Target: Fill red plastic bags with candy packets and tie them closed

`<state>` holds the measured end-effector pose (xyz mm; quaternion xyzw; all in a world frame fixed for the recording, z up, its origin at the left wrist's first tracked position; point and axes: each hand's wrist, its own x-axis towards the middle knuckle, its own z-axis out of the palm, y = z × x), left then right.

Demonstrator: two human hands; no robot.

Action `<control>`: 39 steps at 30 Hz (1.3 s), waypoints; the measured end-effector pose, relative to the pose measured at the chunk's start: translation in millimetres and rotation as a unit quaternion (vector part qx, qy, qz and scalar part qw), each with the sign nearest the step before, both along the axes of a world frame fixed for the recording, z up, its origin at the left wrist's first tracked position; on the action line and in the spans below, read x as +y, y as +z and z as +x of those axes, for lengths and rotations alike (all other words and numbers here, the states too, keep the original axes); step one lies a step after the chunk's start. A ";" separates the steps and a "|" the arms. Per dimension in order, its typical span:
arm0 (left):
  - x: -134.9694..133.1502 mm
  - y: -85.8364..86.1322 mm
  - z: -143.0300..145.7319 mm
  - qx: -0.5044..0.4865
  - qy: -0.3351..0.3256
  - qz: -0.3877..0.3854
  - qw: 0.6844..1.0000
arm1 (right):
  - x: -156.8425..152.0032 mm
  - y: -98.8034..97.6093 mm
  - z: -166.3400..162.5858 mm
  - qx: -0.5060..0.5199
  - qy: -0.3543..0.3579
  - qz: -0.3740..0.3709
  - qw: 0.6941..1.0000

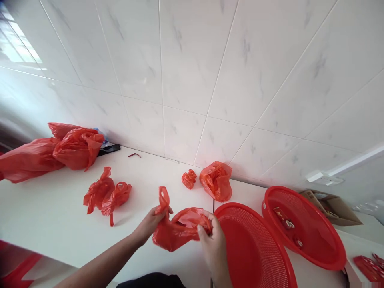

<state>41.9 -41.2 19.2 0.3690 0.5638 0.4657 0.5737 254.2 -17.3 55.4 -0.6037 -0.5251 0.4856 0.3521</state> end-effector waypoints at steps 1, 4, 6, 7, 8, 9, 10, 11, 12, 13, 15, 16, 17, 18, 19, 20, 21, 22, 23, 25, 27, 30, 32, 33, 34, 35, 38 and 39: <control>0.4 1.4 -5.9 0.000 0.022 -0.001 1.000 | 2.4 -3.5 9.6 -0.023 -0.016 0.005 1.000; -2.8 7.8 -13.8 -0.026 0.067 -0.016 0.997 | 5.0 -17.7 30.4 -0.013 -0.018 0.009 1.000; -5.7 13.4 -9.9 -0.054 0.076 -0.025 0.995 | 5.0 -29.5 35.7 0.061 0.000 0.019 0.998; -6.8 16.6 -6.8 -0.066 0.081 -0.024 0.994 | 5.2 -35.5 36.2 0.104 0.013 0.023 0.994; -7.5 20.1 -3.8 -0.076 0.085 -0.022 0.993 | 5.6 -41.2 35.6 0.144 0.027 0.026 0.989; -7.9 23.7 -1.3 -0.084 0.089 -0.018 0.992 | 6.2 -45.9 34.3 0.176 0.044 0.025 0.983; -8.1 27.4 0.4 -0.092 0.090 -0.015 0.992 | 6.8 -49.4 32.6 0.197 0.063 0.019 0.978; -8.3 30.9 1.4 -0.101 0.089 -0.011 0.991 | 7.3 -51.1 30.4 0.204 0.077 0.011 0.976; -8.5 34.0 1.9 -0.113 0.086 -0.010 0.990 | 7.5 -50.8 28.0 0.199 0.080 0.002 0.977; -8.8 36.5 2.3 -0.127 0.081 -0.011 0.989 | 7.3 -48.7 25.2 0.187 0.077 -0.005 0.979; -9.5 39.0 3.4 -0.159 0.075 -0.016 0.984 | 6.3 -39.8 18.8 0.169 0.073 -0.012 0.983; -10.0 38.9 4.4 -0.178 0.073 -0.022 0.981 | 5.6 -34.1 15.1 0.176 0.079 -0.015 0.981; -10.4 38.1 5.7 -0.198 0.074 -0.031 0.977 | 4.9 -28.3 11.2 0.201 0.095 -0.019 0.975; -10.8 36.8 7.0 -0.221 0.077 -0.042 0.971 | 4.3 -23.1 7.0 0.242 0.116 -0.024 0.963; -11.1 35.3 8.3 -0.246 0.083 -0.054 0.964 | 3.8 -18.8 2.9 0.298 0.130 -0.031 0.945; -11.4 33.9 9.3 -0.274 0.091 -0.065 0.955 | 3.5 -15.5 -1.3 0.366 0.128 -0.041 0.921; -11.7 32.7 10.2 -0.304 0.100 -0.071 0.945 | 3.2 -13.4 -5.2 0.438 0.116 -0.054 0.890; -12.0 32.1 10.8 -0.333 0.107 -0.074 0.934 | 3.0 -12.3 -8.8 0.504 0.099 -0.069 0.855; -12.3 31.9 11.5 -0.362 0.113 -0.073 0.922 | 2.8 -12.0 -11.9 0.554 0.078 -0.084 0.824; -13.0 32.6 13.3 -0.413 0.117 -0.071 0.900 | 2.0 -13.0 -16.5 0.590 0.050 -0.109 0.798; -13.5 33.0 16.6 -0.450 0.110 -0.071 0.883 | 0.0 -14.8 -18.9 0.542 0.061 -0.107 0.831; -13.3 29.4 22.8 -0.460 0.093 -0.070 0.880 | -5.9 -14.9 -20.0 0.404 0.123 -0.076 0.903; -12.6 24.5 26.2 -0.434 0.087 -0.074 0.893 | -10.6 -11.1 -20.6 0.326 0.163 -0.070 0.929; -12.3 21.9 27.5 -0.417 0.085 -0.077 0.902 | -12.8 -7.8 -21.4 0.295 0.179 -0.075 0.936; -12.1 19.6 28.5 -0.398 0.081 -0.079 0.911 | -14.7 -3.9 -22.7 0.268 0.193 -0.081 0.940; -12.0 17.8 29.4 -0.375 0.075 -0.080 0.920 | -16.3 0.3 -24.6 0.244 0.205 -0.089 0.944; -12.3 16.4 31.3 -0.298 0.044 -0.074 0.951 | -18.8 10.9 -33.3 0.209 0.244 -0.125 0.939; -12.5 17.3 31.6 -0.263 0.025 -0.065 0.962 | -19.0 12.5 -36.8 0.204 0.253 -0.131 0.937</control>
